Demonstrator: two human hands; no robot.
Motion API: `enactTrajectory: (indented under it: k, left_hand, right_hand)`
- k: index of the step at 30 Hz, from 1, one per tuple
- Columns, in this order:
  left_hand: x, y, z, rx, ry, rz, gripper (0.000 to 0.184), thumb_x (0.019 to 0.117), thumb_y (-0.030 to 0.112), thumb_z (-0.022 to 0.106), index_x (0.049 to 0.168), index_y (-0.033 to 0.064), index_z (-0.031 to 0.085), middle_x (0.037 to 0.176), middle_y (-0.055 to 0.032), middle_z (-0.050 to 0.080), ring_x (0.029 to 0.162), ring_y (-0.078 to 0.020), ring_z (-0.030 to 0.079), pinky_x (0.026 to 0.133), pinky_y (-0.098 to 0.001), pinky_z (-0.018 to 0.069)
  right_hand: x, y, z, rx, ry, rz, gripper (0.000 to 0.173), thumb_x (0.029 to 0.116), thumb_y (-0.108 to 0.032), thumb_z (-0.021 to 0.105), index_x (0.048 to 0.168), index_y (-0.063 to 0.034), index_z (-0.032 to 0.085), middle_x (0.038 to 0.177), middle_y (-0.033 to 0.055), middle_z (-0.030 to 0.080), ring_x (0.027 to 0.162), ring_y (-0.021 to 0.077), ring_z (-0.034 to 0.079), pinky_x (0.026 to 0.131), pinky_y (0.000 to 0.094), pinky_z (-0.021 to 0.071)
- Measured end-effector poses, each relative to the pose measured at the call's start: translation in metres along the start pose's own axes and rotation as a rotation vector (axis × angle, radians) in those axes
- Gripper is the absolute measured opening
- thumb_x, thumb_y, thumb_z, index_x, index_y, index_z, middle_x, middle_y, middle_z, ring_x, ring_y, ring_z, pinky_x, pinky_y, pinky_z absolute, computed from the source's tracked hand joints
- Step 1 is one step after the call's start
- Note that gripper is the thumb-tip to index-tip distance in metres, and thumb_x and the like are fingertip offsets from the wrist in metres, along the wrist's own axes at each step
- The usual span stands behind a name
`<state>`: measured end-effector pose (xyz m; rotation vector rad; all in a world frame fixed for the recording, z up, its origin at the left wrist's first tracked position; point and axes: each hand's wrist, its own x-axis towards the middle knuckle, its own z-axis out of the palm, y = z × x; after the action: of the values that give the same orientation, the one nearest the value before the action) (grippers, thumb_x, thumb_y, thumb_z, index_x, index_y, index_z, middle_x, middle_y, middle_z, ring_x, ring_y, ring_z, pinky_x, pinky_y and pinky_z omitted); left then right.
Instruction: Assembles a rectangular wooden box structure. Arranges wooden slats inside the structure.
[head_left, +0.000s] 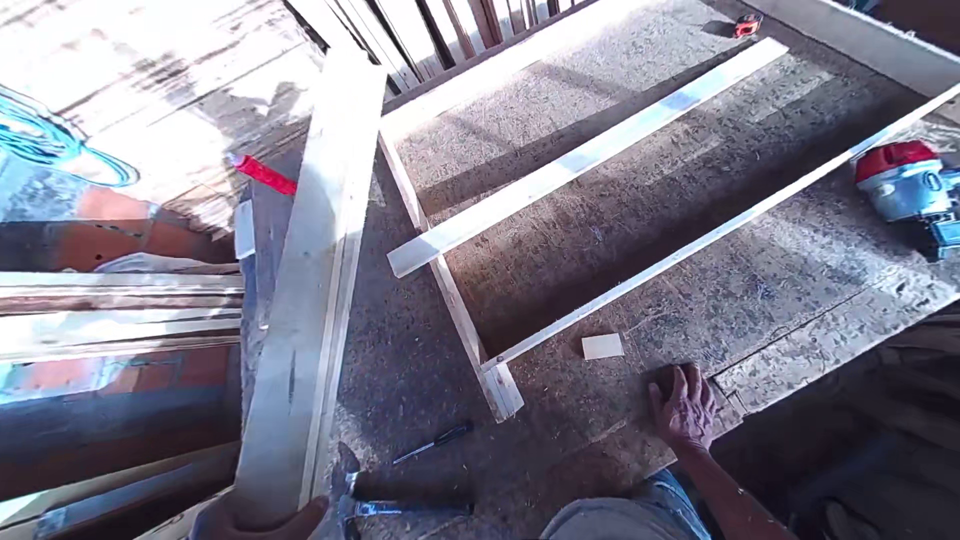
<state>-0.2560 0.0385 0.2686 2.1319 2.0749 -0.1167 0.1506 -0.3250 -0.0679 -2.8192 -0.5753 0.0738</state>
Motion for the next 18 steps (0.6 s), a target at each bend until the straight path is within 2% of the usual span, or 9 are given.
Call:
enactTrajectory:
  k: [2,6,9,12,14,16,18]
  left_hand:
    - [0.050,0.038,0.005,0.002,-0.008,0.108,0.099,0.0623,0.038,0.094,0.140,-0.0039,0.049,0.131,-0.0316,0.059,0.124,-0.0453,0.059,0.104,-0.0620,0.0470]
    - [0.150,0.128,0.018,0.073,-0.024,0.253,0.100,0.0600,0.038,0.095,0.141,-0.0005,0.050,0.129,-0.0345,0.058,0.121,-0.0524,0.058,0.098,-0.0713,0.0474]
    - [0.225,0.216,0.027,0.134,-0.047,0.412,0.092,0.0611,0.033,0.099,0.133,-0.0038,0.055,0.122,-0.0360,0.060,0.115,-0.0560,0.059,0.092,-0.0758,0.0467]
    - [0.295,0.311,0.032,0.121,-0.084,0.584,0.073,0.0662,0.029,0.096,0.123,-0.0023,0.063,0.113,-0.0342,0.065,0.109,-0.0542,0.062,0.090,-0.0761,0.0462]
    - [0.340,0.375,0.042,0.134,0.022,0.625,0.077,0.0741,0.035,0.092,0.132,-0.0035,0.058,0.121,-0.0386,0.061,0.117,-0.0578,0.057,0.095,-0.0789,0.0419]
    - [0.350,0.439,0.050,0.139,0.259,0.636,0.082,0.0835,0.043,0.078,0.145,-0.0004,0.046,0.136,-0.0386,0.054,0.130,-0.0571,0.050,0.106,-0.0770,0.0354]
    - [0.288,0.506,0.040,-0.044,0.316,0.662,0.072,0.0925,0.041,0.067,0.150,0.0026,0.045,0.141,-0.0340,0.054,0.133,-0.0511,0.052,0.108,-0.0700,0.0390]
  right_hand:
    - [0.000,0.001,-0.001,-0.010,0.007,0.010,0.079,0.0937,-0.069,0.041,0.145,-0.0113,0.058,0.159,0.0210,0.043,0.145,0.0452,0.041,0.118,0.0612,0.0317]
    - [0.000,0.002,0.001,-0.014,0.025,0.012,0.079,0.0937,-0.070,0.039,0.143,-0.0127,0.060,0.157,0.0193,0.046,0.143,0.0437,0.045,0.116,0.0614,0.0343]
    - [-0.001,0.003,0.002,-0.023,0.062,0.001,0.077,0.0941,-0.070,0.039,0.140,-0.0133,0.063,0.155,0.0180,0.050,0.142,0.0412,0.047,0.116,0.0593,0.0363]
    - [0.002,0.005,0.004,-0.014,0.071,-0.002,0.077,0.0945,-0.071,0.039,0.140,-0.0140,0.063,0.155,0.0179,0.050,0.142,0.0394,0.048,0.117,0.0578,0.0365]
    - [0.001,0.005,0.003,-0.003,0.064,0.009,0.075,0.0953,-0.071,0.040,0.141,-0.0150,0.063,0.156,0.0168,0.050,0.142,0.0382,0.048,0.117,0.0570,0.0367]
    - [-0.002,0.005,0.001,0.005,0.049,0.011,0.074,0.0966,-0.070,0.040,0.141,-0.0159,0.063,0.157,0.0156,0.049,0.143,0.0369,0.047,0.118,0.0555,0.0359]
    - [0.000,0.004,0.001,0.009,0.049,0.013,0.073,0.0970,-0.070,0.040,0.142,-0.0169,0.062,0.157,0.0153,0.048,0.144,0.0364,0.047,0.118,0.0554,0.0359]
